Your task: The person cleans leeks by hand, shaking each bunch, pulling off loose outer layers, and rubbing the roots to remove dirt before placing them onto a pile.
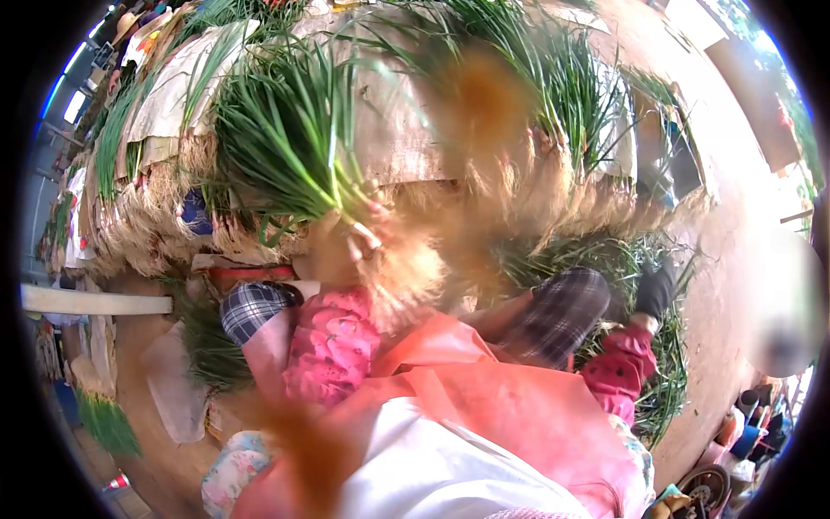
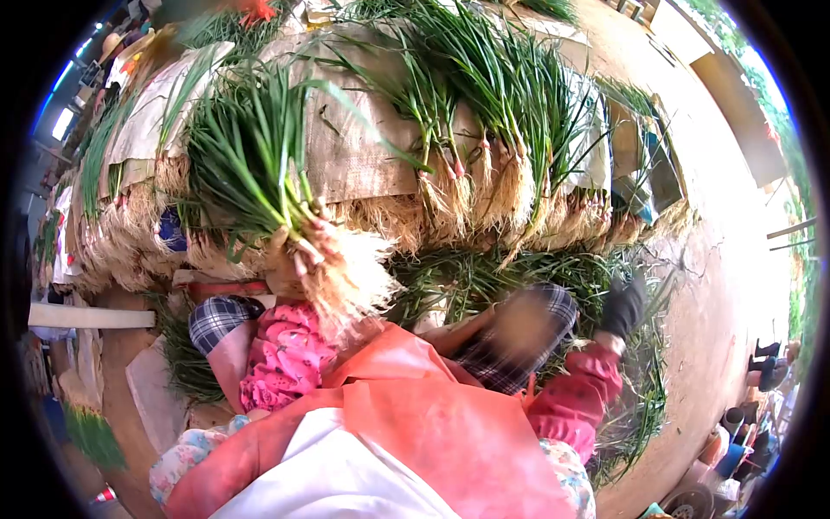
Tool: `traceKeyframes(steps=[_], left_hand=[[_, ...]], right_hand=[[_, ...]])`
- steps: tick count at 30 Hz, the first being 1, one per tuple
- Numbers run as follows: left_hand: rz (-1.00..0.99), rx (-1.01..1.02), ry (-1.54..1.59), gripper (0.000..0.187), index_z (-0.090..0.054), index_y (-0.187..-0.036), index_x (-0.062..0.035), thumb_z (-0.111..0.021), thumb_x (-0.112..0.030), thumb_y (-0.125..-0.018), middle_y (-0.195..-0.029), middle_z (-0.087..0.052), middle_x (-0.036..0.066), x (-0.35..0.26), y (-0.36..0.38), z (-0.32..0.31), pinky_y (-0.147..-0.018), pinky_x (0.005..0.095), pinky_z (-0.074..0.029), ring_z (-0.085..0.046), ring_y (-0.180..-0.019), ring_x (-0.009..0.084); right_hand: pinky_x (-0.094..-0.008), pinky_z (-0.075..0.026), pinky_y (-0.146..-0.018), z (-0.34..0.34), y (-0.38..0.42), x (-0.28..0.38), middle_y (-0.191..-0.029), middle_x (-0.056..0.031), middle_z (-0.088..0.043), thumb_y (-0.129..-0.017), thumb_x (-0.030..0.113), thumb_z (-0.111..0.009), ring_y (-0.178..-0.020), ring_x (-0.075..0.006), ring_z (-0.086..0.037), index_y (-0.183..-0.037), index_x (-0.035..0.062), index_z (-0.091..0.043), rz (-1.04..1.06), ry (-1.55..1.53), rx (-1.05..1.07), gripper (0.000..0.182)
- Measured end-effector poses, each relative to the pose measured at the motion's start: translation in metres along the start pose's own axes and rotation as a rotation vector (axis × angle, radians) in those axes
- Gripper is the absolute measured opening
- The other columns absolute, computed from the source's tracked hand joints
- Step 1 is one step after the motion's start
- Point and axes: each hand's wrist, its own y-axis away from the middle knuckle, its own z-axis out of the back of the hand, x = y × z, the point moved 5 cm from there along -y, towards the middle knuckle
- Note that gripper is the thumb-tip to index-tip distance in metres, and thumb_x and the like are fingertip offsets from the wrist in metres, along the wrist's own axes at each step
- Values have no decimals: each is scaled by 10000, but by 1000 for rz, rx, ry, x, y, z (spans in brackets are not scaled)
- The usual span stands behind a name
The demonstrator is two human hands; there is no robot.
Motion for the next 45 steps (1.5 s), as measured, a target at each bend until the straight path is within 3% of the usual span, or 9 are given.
traceKeyframes(steps=[3,10,22,24,26,28,31,39,45], left_hand=[[-23,-213,-5,677,-306,-1284,49,-574,-321,-785,-1014,-535,152,17,-10,9,-730,387,-504,-540,-872,248],[-95,-272,-65,700,-301,-1269,71,-589,-329,-772,-1055,-519,175,-5,10,31,-702,371,-521,-550,-880,257],[-325,74,-404,530,-412,-1157,113,-462,-317,-852,-1004,-562,223,-168,-68,-71,-668,307,-563,-628,-724,240],[-115,-33,180,465,-437,-1142,103,-518,-240,-838,-964,-576,187,-124,-76,-68,-675,280,-551,-607,-776,210],[-210,-193,-418,438,-481,-1121,68,-537,-262,-838,-966,-585,165,-89,-64,-72,-675,273,-535,-597,-817,198],[-142,-214,-553,420,-516,-1100,29,-530,-310,-850,-980,-589,160,-41,-56,-42,-679,270,-522,-594,-830,192],[101,-263,-173,383,-539,-1026,25,-531,-295,-816,-890,-608,175,32,-35,-19,-592,293,-521,-599,-682,239],[8,-417,189,307,-569,-824,71,-553,-231,-777,-683,-594,252,70,-7,6,-517,419,-530,-610,-580,387],[140,-183,-87,488,-429,-1139,36,-538,-284,-787,-945,-556,167,34,-5,-16,-679,427,-514,-580,-848,316]], right_hand=[[-314,-453,-736,-4,-16,199,-896,-105,-630,-814,155,-604,-793,-219,-589,-996,34,-574,228,-952,349,221],[-442,-456,-601,-114,-53,410,-709,-198,-599,-663,298,-652,-686,-374,-592,-789,63,-566,712,-364,233,280],[-334,-427,-496,11,-169,279,-634,-97,-584,-752,246,-599,-536,-211,-552,-729,62,-551,273,-751,-49,192],[-290,-419,-487,-4,-146,288,-671,-69,-577,-777,136,-578,-545,-168,-534,-758,85,-554,329,-1259,52,60],[-220,-419,-501,3,-89,317,-667,-7,-556,-807,66,-572,-556,-83,-495,-779,94,-558,758,-998,-181,42],[-231,-434,-520,-38,-37,349,-693,-12,-581,-809,79,-588,-573,-95,-518,-798,67,-561,98,-1693,572,31],[-243,-439,-552,-17,51,386,-718,-30,-599,-788,67,-611,-601,-103,-530,-858,33,-568,536,-1415,429,89],[-314,-432,-542,-5,97,415,-629,-153,-556,-762,134,-645,-534,-185,-530,-877,17,-566,466,-1223,587,182],[-308,-442,-516,-68,61,390,-659,-84,-596,-794,136,-581,-546,-202,-550,-835,57,-587,122,-1485,652,89]])
